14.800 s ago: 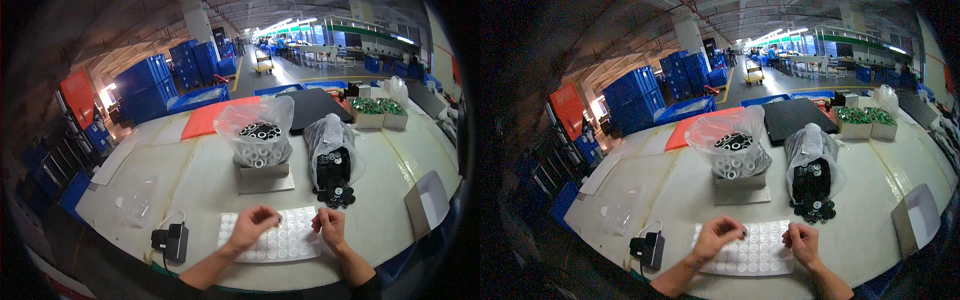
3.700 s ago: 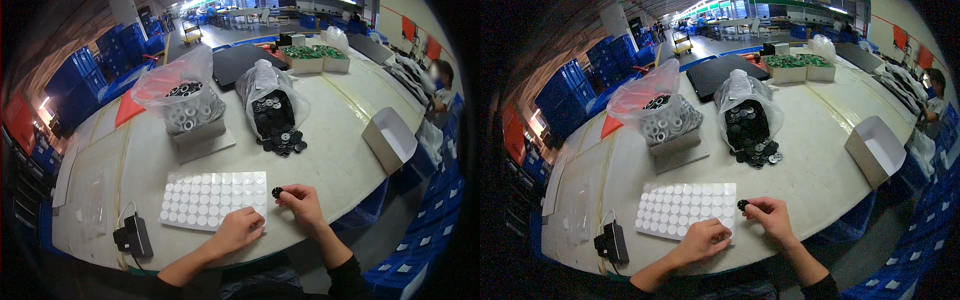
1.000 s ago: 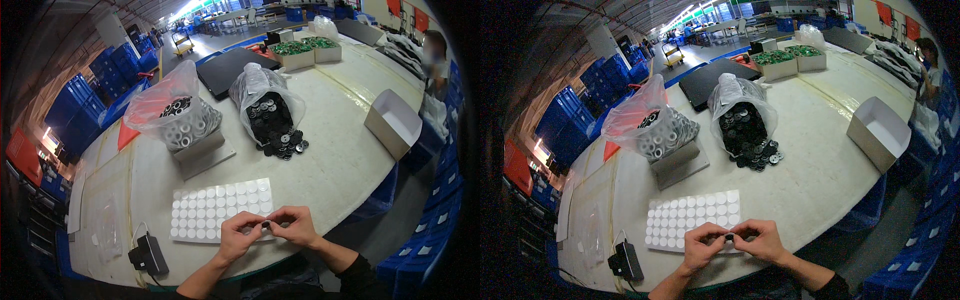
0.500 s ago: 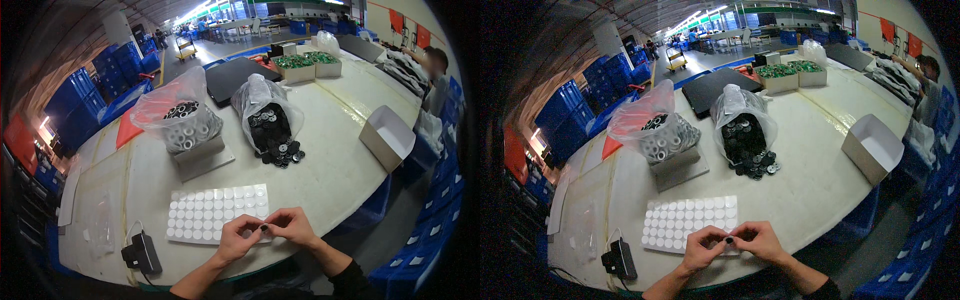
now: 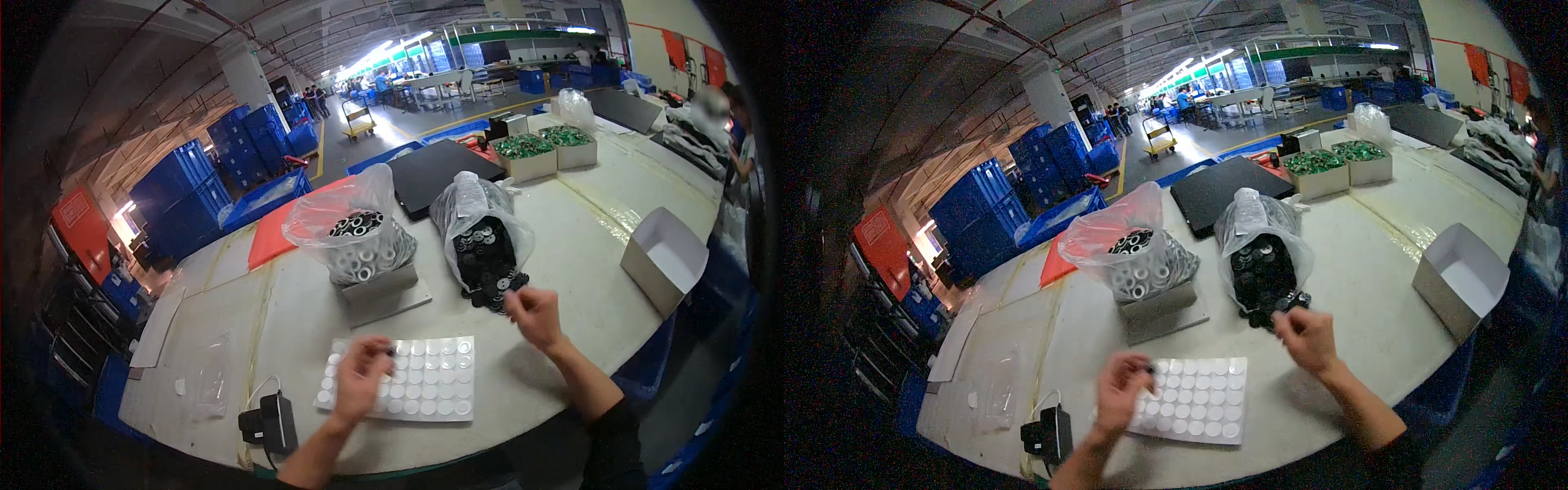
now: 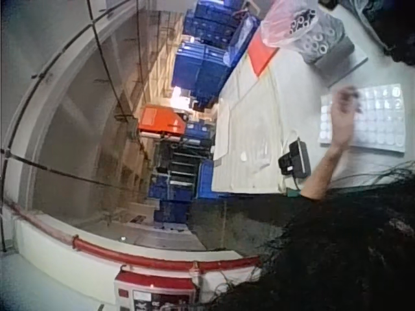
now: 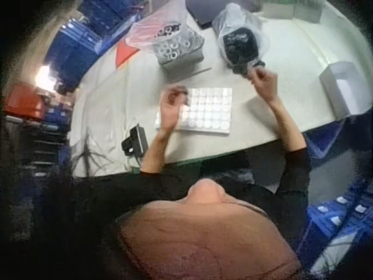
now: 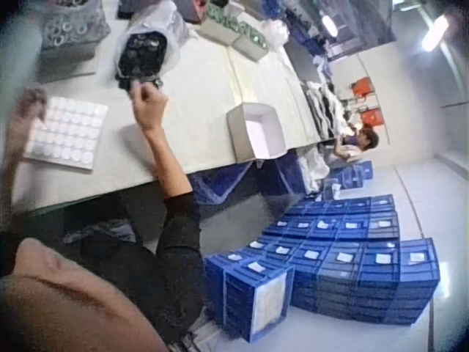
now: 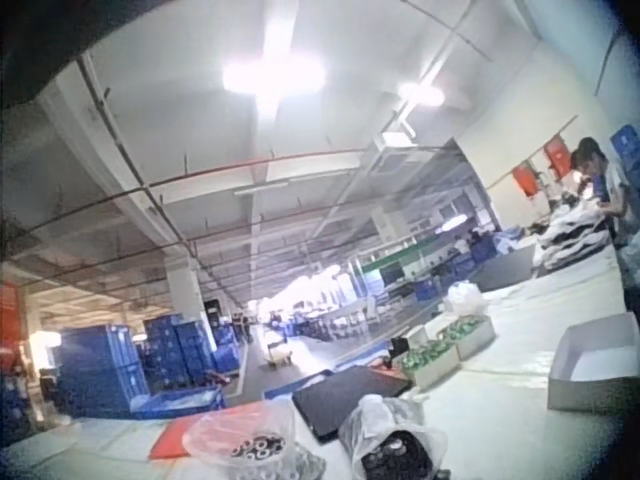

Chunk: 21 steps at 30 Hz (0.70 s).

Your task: Assemble small mechanical components by placing black rings into a white tray and pressing white cylinders into them.

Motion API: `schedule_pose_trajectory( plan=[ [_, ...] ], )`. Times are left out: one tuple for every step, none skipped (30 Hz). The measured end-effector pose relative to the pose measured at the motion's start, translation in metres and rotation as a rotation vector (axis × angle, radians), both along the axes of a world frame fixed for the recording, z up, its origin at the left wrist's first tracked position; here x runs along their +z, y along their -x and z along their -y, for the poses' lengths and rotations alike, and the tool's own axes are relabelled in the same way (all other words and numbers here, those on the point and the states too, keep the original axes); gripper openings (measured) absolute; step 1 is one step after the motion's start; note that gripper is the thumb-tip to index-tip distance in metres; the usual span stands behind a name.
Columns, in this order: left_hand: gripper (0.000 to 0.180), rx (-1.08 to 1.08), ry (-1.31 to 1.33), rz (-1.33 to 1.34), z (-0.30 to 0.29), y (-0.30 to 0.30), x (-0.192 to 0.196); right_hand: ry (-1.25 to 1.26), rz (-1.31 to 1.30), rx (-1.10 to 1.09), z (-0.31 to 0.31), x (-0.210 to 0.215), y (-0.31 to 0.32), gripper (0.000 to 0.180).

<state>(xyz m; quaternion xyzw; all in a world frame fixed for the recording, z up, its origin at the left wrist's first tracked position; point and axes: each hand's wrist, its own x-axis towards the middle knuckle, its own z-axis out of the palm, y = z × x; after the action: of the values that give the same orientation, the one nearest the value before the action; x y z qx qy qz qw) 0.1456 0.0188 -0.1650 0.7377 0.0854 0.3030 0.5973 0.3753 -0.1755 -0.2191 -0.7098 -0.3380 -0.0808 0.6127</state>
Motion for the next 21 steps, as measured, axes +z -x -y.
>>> schedule_pose_trajectory(
  plan=[
    [0.022,0.037,-0.043,0.089,-0.016,-0.005,0.015,0.013,0.058,-0.112,0.002,-0.002,-0.016,0.029],
    [0.018,0.115,-0.222,0.091,-0.028,-0.015,0.038,0.058,0.05,-0.157,0.005,-0.008,-0.032,0.027],
    [0.016,0.122,-0.223,0.132,-0.045,-0.028,0.055,0.098,0.045,-0.199,0.01,-0.011,-0.042,0.025],
    [0.015,0.184,-0.323,0.103,-0.065,-0.04,0.073,0.118,0.081,-0.142,0.007,-0.008,-0.044,0.022],
    [0.017,0.176,-0.338,0.144,-0.087,-0.068,0.084,0.149,0.112,-0.11,0.007,-0.008,-0.046,0.02],
    [0.019,0.223,-0.343,0.171,-0.102,-0.087,0.101,0.26,0.124,-0.073,0.007,-0.01,-0.051,0.014],
    [0.021,0.271,-0.348,0.196,-0.115,-0.105,0.116,0.261,0.129,-0.074,0.006,-0.012,-0.054,0.014],
    [0.022,0.308,-0.365,0.153,-0.121,-0.117,0.132,0.326,0.118,-0.046,0.005,-0.013,-0.057,0.014],
    [0.023,0.345,-0.381,0.107,-0.129,-0.13,0.143,0.393,0.105,-0.017,0.004,-0.016,-0.06,0.014],
    [0.023,0.354,-0.38,0.111,-0.137,-0.139,0.151,0.455,0.155,-0.032,0.007,-0.018,-0.062,0.017],
    [0.022,0.431,-0.455,0.08,-0.146,-0.146,0.157,0.454,0.163,-0.024,0.011,-0.016,-0.062,0.017],
    [0.022,0.513,-0.531,0.046,-0.154,-0.151,0.159,0.474,0.117,-0.024,0.016,-0.011,-0.058,0.018],
    [0.022,0.527,-0.535,0.047,-0.166,-0.158,0.155,0.494,0.069,-0.025,0.021,-0.007,-0.055,0.02],
    [0.021,0.436,-0.567,0.038,-0.179,-0.162,0.151,0.486,0.078,-0.009,0.027,-0.007,-0.052,0.02],
    [0.021,0.348,-0.608,0.025,-0.188,-0.159,0.155,0.514,0.112,-0.031,0.033,-0.01,-0.049,0.02],
    [0.021,0.249,-0.507,0.115,-0.173,-0.162,0.15,0.542,0.141,-0.067,0.038,-0.012,-0.049,0.02],
    [0.021,0.16,-0.413,0.199,-0.152,-0.159,0.137,0.518,0.143,-0.05,0.036,-0.015,-0.05,0.02],
    [0.022,0.074,-0.357,0.234,-0.137,-0.152,0.129,0.539,0.108,-0.063,0.037,-0.015,-0.051,0.019],
    [0.023,-0.015,-0.296,0.265,-0.123,-0.146,0.119,0.564,0.071,-0.079,0.036,-0.017,-0.052,0.017],
    [0.024,-0.058,-0.26,0.257,-0.107,-0.135,0.115,0.548,0.074,-0.071,0.035,-0.015,-0.051,0.017],
    [0.025,-0.095,-0.22,0.247,-0.091,-0.124,0.111,0.544,0.051,-0.081,0.036,-0.013,-0.05,0.016]
  ],
)
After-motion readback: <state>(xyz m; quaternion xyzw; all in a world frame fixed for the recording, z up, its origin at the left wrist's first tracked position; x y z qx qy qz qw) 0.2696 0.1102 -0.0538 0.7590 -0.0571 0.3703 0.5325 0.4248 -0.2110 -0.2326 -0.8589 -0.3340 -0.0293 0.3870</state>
